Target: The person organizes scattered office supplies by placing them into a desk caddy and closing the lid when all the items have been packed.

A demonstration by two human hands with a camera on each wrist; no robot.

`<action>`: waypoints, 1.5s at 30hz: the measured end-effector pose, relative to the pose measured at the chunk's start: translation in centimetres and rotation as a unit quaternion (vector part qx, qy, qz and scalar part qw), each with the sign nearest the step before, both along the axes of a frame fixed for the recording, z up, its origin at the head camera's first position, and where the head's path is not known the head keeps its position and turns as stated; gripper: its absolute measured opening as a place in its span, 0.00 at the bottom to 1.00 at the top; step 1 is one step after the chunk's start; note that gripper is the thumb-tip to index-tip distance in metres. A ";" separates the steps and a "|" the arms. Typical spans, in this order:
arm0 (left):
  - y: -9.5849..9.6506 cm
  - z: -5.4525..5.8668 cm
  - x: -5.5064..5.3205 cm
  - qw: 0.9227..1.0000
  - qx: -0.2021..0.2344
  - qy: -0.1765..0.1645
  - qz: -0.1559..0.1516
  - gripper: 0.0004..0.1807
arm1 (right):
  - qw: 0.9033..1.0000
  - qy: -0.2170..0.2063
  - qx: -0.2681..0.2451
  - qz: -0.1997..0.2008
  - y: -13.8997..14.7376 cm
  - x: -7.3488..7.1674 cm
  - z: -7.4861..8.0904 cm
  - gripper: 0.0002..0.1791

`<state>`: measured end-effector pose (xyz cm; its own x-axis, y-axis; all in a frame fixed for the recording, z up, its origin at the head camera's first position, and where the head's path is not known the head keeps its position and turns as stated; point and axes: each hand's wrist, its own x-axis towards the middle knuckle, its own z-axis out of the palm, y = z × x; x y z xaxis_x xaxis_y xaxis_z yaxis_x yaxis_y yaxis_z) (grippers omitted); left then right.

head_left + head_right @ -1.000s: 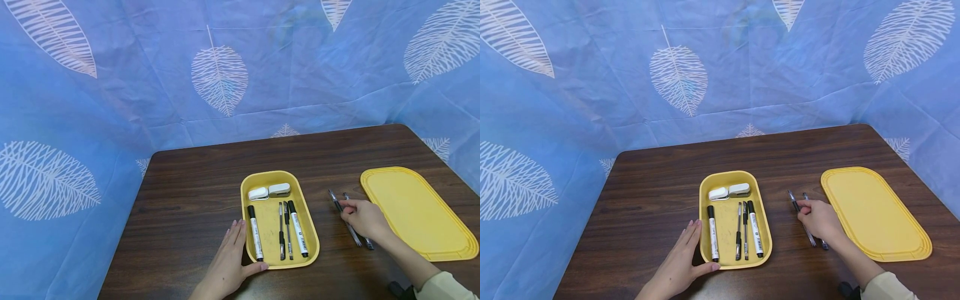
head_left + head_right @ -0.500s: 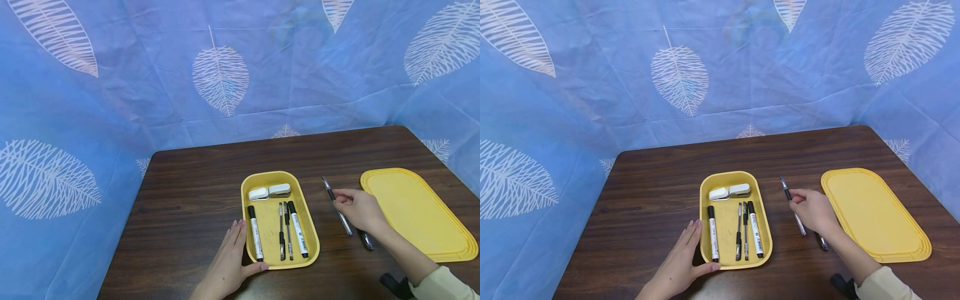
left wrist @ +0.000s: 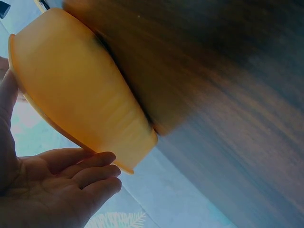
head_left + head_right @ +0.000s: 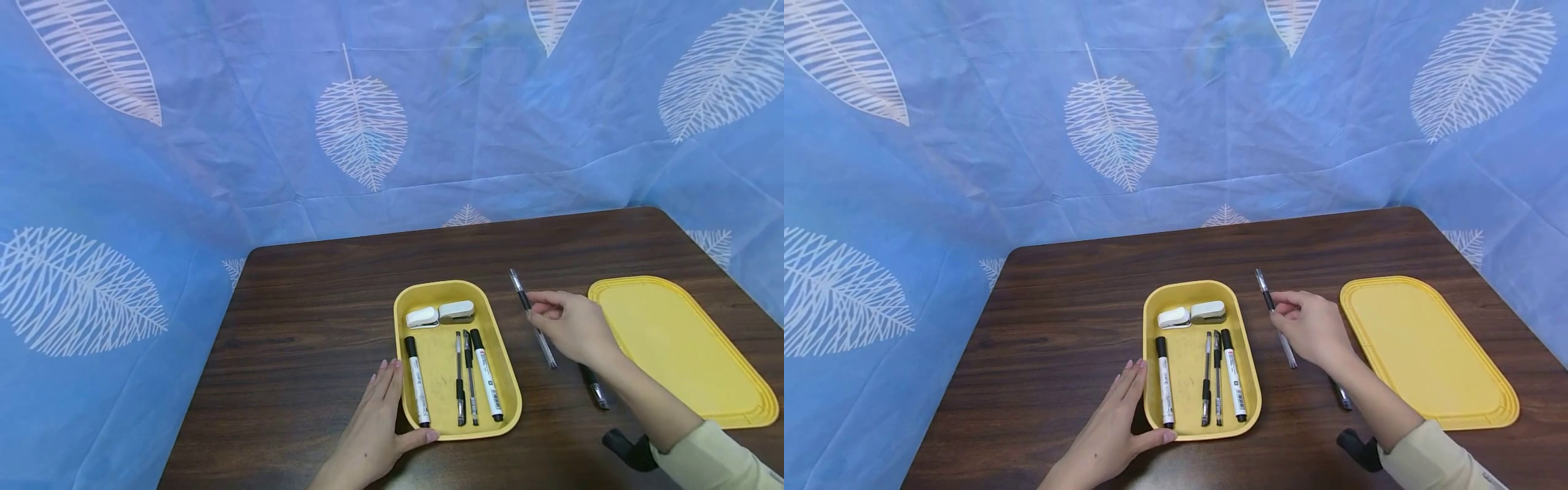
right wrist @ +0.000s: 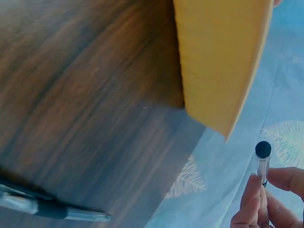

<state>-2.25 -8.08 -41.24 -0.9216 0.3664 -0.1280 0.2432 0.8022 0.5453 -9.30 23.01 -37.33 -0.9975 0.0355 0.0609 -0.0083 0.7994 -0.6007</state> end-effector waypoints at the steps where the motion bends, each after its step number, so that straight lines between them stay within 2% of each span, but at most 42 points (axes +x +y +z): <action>1: 0.0 0.0 0.0 1.000 0.000 0.001 -0.001 0.58 | 1.000 0.002 -0.001 0.001 -0.2 0.0 0.2 0.21; 17: 0.0 0.0 0.0 1.000 0.002 0.002 -0.002 0.58 | 1.000 0.013 -0.021 0.018 -2.9 -0.3 2.1 0.20; 32: 0.0 -0.3 0.0 1.000 0.001 0.008 -0.002 0.58 | 0.998 0.018 -0.052 0.040 -4.9 -0.6 2.3 0.19; 45: 0.1 -0.3 0.1 1.000 -0.002 0.011 -0.002 0.58 | 0.994 0.001 -0.096 0.049 -7.0 -0.4 2.4 0.20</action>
